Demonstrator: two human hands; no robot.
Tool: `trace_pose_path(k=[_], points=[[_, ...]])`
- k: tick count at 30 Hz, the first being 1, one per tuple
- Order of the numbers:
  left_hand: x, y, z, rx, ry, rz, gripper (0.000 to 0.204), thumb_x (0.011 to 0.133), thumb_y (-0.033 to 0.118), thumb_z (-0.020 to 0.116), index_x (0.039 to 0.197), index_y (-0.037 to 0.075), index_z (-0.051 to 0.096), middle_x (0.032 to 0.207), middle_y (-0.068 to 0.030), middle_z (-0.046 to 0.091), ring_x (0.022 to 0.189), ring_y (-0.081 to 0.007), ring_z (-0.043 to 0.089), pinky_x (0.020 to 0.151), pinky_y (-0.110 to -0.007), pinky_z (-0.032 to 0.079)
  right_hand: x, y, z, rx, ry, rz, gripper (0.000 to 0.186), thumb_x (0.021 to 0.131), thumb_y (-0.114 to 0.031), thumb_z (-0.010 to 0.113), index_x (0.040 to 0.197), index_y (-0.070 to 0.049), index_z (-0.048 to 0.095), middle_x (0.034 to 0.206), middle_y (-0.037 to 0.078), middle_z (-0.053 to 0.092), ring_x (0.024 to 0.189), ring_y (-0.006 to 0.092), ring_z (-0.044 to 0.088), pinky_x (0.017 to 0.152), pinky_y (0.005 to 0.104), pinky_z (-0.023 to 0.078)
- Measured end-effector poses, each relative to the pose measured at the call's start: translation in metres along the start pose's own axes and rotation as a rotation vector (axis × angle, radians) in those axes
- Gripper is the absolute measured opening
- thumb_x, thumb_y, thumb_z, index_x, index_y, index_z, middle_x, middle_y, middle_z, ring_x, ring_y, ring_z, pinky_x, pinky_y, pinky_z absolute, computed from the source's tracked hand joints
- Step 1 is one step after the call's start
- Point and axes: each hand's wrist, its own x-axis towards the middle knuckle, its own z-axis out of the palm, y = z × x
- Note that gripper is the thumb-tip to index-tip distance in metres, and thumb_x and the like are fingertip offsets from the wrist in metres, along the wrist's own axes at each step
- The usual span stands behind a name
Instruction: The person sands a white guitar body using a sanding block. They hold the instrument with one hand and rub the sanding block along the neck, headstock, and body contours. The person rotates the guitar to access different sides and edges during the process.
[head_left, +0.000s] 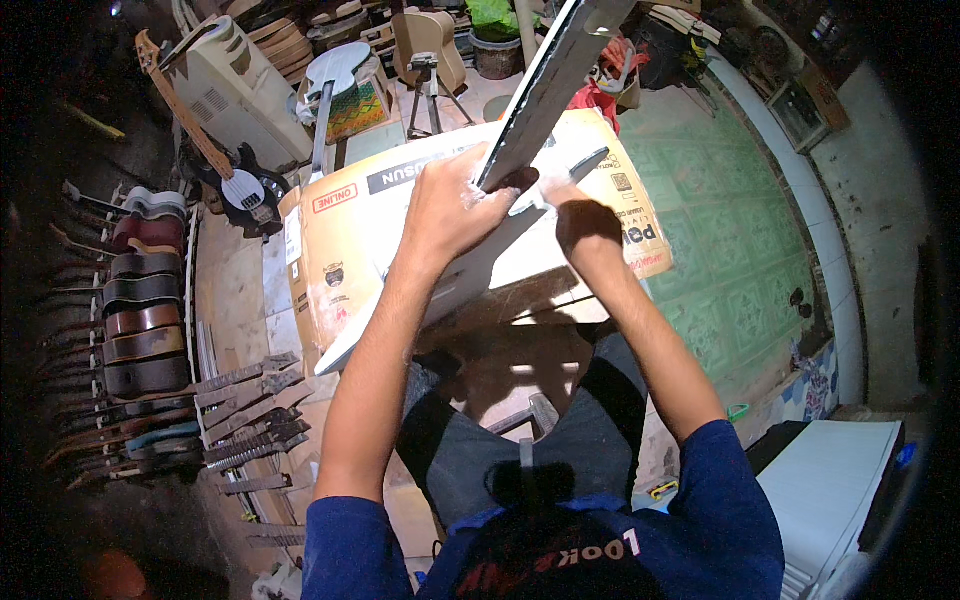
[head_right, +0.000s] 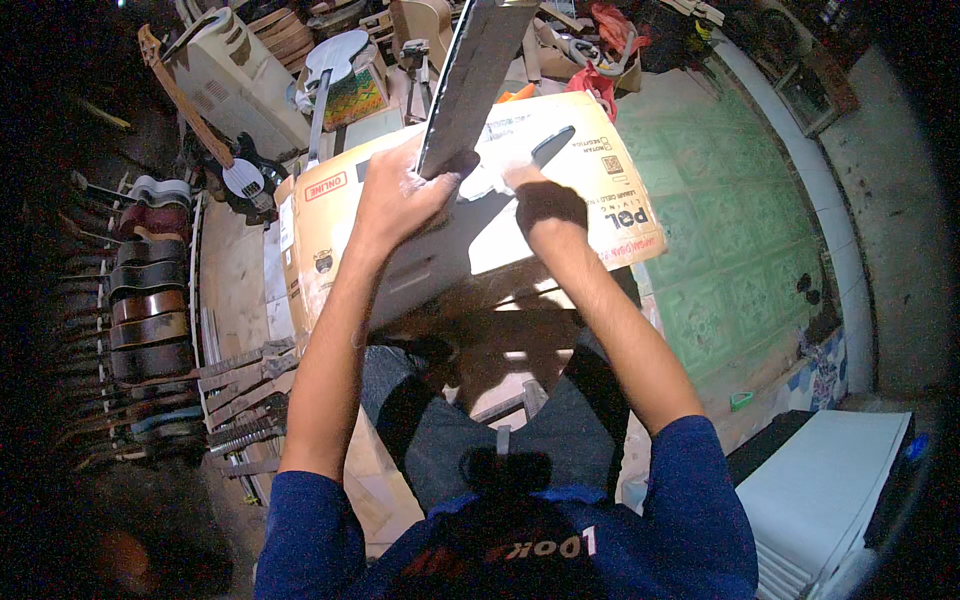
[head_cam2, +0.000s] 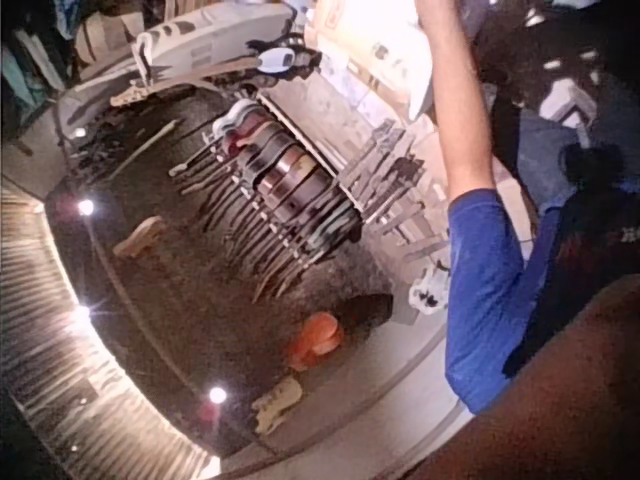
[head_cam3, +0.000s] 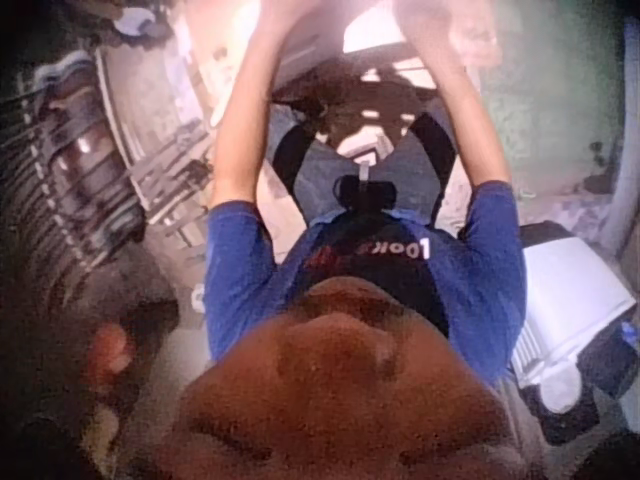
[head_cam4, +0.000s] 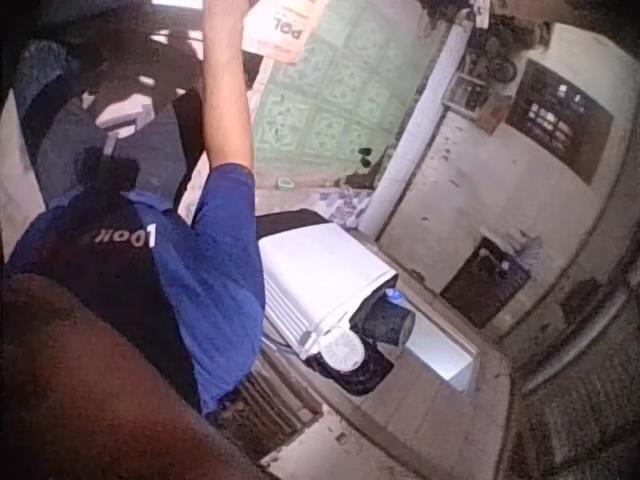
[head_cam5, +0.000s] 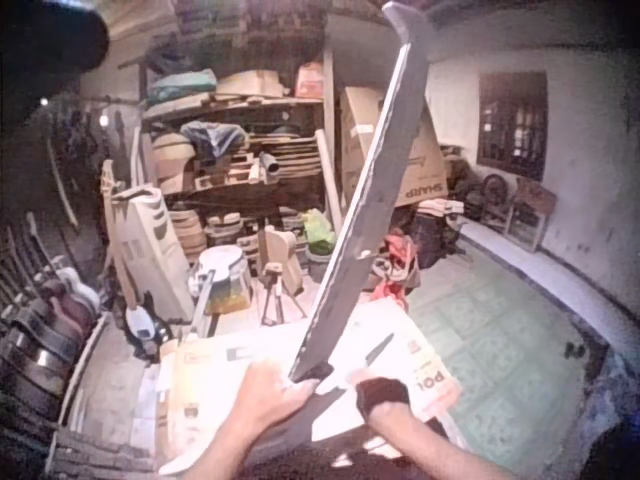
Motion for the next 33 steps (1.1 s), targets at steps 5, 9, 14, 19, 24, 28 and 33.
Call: trace_pose_path(k=[5, 9, 14, 19, 24, 28, 33], points=[[0.001, -0.003, 0.001, 0.031, -0.004, -0.001, 0.034, 0.072, 0.018, 0.068, 0.104, 0.007, 0.069, 0.085, -0.0210, 0.069, 0.081, -0.0390, 0.067, 0.073, -0.041, 0.053, -0.016, -0.041, 0.010, 0.011, 0.109, -0.078, 0.026, 0.081, 0.000, 0.053, 0.100, -0.004, 0.071, 0.096, 0.019, 0.070, 0.088, 0.0338, 0.069, 0.079, 0.0398, 0.056], [0.005, 0.006, 0.005, 0.028, -0.018, -0.028, 0.033, 0.073, 0.019, 0.068, 0.103, 0.006, 0.068, 0.083, -0.0211, 0.068, 0.081, -0.0388, 0.067, 0.072, -0.041, 0.053, 0.014, 0.002, -0.009, -0.152, -0.156, 0.114, 0.037, 0.083, 0.000, 0.051, 0.117, -0.008, 0.064, 0.110, 0.020, 0.067, 0.096, 0.0336, 0.067, 0.082, 0.0430, 0.054], [0.008, 0.002, 0.009, 0.035, 0.014, -0.002, 0.031, 0.074, 0.018, 0.068, 0.102, 0.004, 0.068, 0.082, -0.0213, 0.068, 0.079, -0.0381, 0.068, 0.072, -0.041, 0.053, -0.013, -0.004, 0.017, -0.029, 0.004, -0.089, 0.032, 0.079, 0.004, 0.053, 0.106, -0.008, 0.065, 0.104, 0.015, 0.068, 0.089, 0.0321, 0.068, 0.075, 0.0415, 0.054], [0.007, 0.001, 0.007, 0.049, 0.018, -0.006, 0.029, 0.075, 0.019, 0.069, 0.100, 0.004, 0.068, 0.079, -0.0208, 0.068, 0.076, -0.0367, 0.068, 0.071, -0.041, 0.052, -0.006, -0.008, 0.016, -0.008, 0.003, 0.151, 0.033, 0.077, -0.002, 0.058, 0.108, -0.006, 0.068, 0.100, 0.021, 0.068, 0.087, 0.0367, 0.067, 0.076, 0.0436, 0.055], [0.008, 0.004, 0.008, 0.033, 0.014, -0.015, 0.029, 0.075, 0.019, 0.069, 0.100, 0.005, 0.069, 0.078, -0.0202, 0.068, 0.075, -0.0363, 0.068, 0.070, -0.041, 0.052, -0.013, 0.032, 0.020, -0.213, 0.005, -0.002, 0.015, 0.081, -0.012, 0.057, 0.076, -0.004, 0.068, 0.071, 0.019, 0.067, 0.069, 0.0346, 0.069, 0.066, 0.0447, 0.056], [0.006, -0.002, 0.001, 0.045, 0.013, -0.027, 0.030, 0.074, 0.019, 0.069, 0.101, 0.005, 0.069, 0.080, -0.0197, 0.069, 0.075, -0.0353, 0.069, 0.070, -0.040, 0.053, -0.010, -0.026, -0.013, -0.456, -0.424, 0.120, 0.012, 0.080, -0.007, 0.057, 0.082, -0.007, 0.069, 0.073, 0.015, 0.068, 0.062, 0.0326, 0.067, 0.060, 0.0413, 0.056], [0.007, 0.002, 0.007, 0.020, -0.012, 0.010, 0.030, 0.073, 0.018, 0.069, 0.101, 0.006, 0.069, 0.081, -0.0188, 0.069, 0.077, -0.0350, 0.069, 0.072, -0.040, 0.053, 0.016, 0.007, -0.006, -0.378, -0.329, 0.195, 0.032, 0.081, -0.007, 0.056, 0.111, -0.006, 0.066, 0.105, 0.015, 0.069, 0.075, 0.0328, 0.069, 0.063, 0.0419, 0.055]])
